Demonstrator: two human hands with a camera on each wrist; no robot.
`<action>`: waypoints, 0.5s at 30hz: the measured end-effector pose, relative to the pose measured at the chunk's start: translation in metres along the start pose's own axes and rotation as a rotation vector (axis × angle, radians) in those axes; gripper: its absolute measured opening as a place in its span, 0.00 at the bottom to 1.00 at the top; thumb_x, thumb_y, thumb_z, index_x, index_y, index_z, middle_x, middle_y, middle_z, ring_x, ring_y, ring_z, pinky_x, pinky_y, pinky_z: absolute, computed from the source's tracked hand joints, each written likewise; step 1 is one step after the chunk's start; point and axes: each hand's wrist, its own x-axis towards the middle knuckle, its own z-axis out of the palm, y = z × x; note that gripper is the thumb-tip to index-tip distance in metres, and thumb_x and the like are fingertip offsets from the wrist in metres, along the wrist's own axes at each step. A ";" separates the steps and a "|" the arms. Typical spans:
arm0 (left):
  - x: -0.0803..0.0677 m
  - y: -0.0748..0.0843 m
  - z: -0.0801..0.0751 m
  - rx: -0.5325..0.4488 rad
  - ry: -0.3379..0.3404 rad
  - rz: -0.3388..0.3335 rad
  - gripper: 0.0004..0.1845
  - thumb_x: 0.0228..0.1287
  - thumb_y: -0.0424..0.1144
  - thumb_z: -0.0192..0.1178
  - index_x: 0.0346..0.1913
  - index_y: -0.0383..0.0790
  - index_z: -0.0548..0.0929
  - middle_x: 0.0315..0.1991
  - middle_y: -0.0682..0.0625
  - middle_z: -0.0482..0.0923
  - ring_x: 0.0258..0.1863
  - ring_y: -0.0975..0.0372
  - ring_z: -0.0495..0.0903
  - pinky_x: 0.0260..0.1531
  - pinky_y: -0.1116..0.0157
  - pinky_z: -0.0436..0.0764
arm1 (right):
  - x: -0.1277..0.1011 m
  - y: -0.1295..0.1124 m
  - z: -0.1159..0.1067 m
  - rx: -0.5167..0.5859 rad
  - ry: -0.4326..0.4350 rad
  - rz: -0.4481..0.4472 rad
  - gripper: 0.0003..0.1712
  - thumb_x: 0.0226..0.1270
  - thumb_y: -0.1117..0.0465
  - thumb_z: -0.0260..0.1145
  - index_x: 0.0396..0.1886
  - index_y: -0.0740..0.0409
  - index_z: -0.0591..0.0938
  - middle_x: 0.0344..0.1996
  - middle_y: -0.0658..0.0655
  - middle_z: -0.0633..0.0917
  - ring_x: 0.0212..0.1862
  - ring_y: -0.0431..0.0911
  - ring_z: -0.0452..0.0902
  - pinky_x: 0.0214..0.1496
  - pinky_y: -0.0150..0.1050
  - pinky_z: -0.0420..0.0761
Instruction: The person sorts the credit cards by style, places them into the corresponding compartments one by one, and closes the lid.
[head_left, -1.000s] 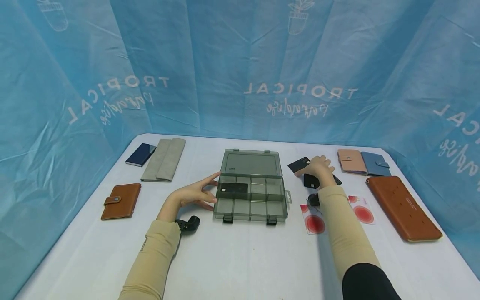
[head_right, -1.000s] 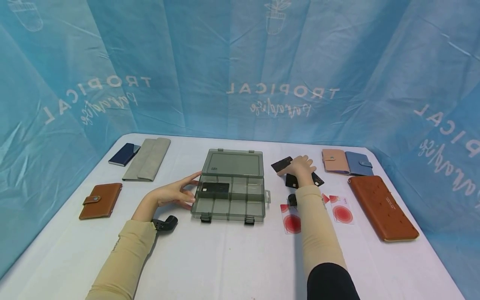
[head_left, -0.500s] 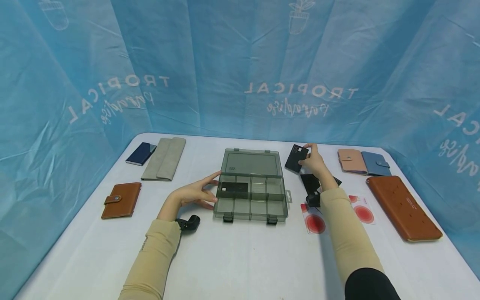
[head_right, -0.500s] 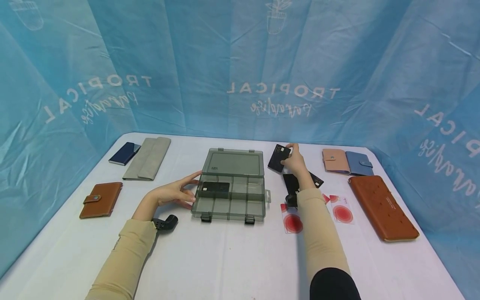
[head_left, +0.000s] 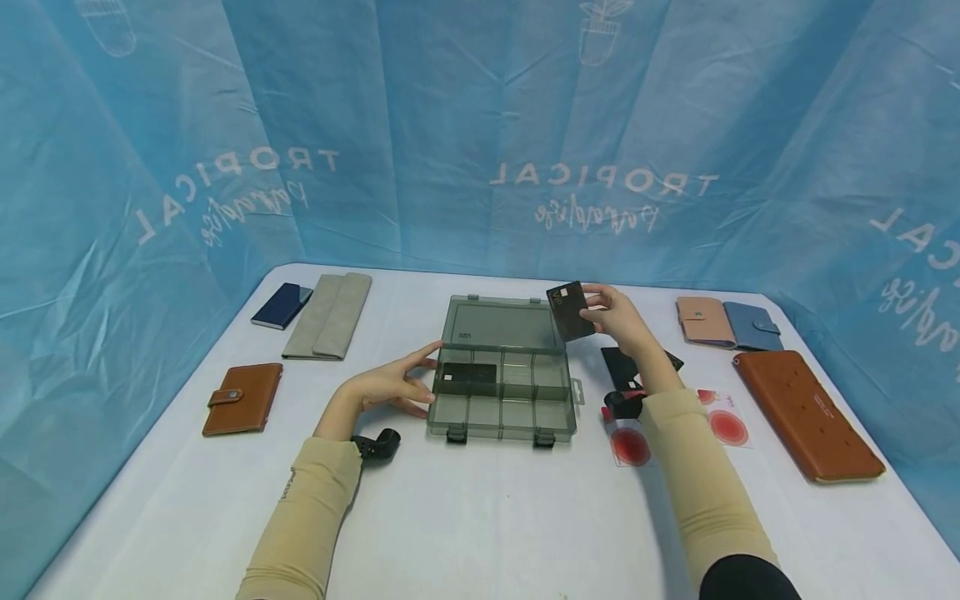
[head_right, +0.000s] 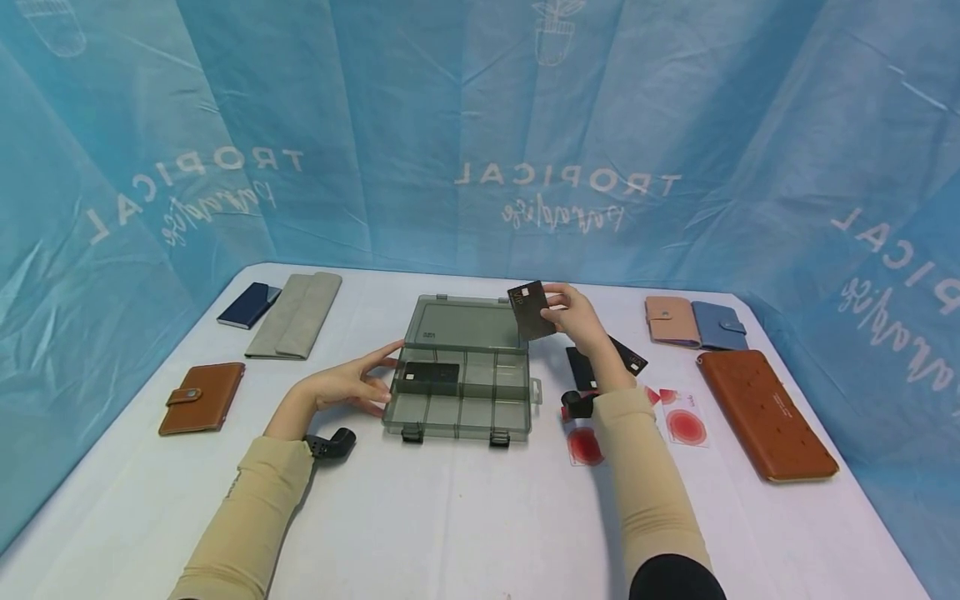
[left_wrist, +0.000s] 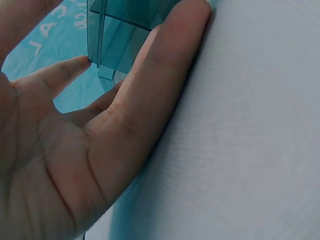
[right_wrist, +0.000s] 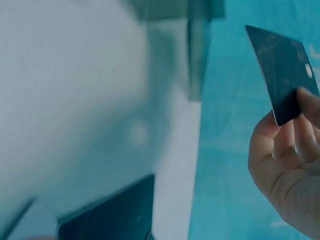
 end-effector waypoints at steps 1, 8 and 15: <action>0.000 0.000 0.000 -0.001 0.001 0.000 0.54 0.56 0.29 0.64 0.74 0.56 0.37 0.70 0.38 0.39 0.39 0.56 0.79 0.44 0.50 0.80 | -0.002 -0.003 0.002 -0.009 -0.020 -0.010 0.25 0.68 0.66 0.56 0.64 0.60 0.66 0.48 0.61 0.72 0.33 0.41 0.68 0.32 0.34 0.73; -0.001 0.001 -0.001 -0.004 -0.005 0.007 0.53 0.57 0.29 0.63 0.74 0.56 0.37 0.70 0.37 0.38 0.39 0.56 0.79 0.44 0.50 0.80 | -0.012 -0.017 0.021 -0.130 -0.200 -0.124 0.19 0.66 0.63 0.60 0.56 0.62 0.76 0.45 0.63 0.77 0.41 0.49 0.73 0.41 0.48 0.76; -0.001 0.001 0.001 0.003 0.001 0.000 0.52 0.57 0.28 0.62 0.74 0.56 0.38 0.70 0.38 0.38 0.39 0.56 0.78 0.44 0.50 0.80 | -0.022 -0.021 0.043 -0.431 -0.310 -0.188 0.11 0.63 0.65 0.62 0.45 0.57 0.83 0.38 0.55 0.84 0.42 0.48 0.79 0.45 0.45 0.80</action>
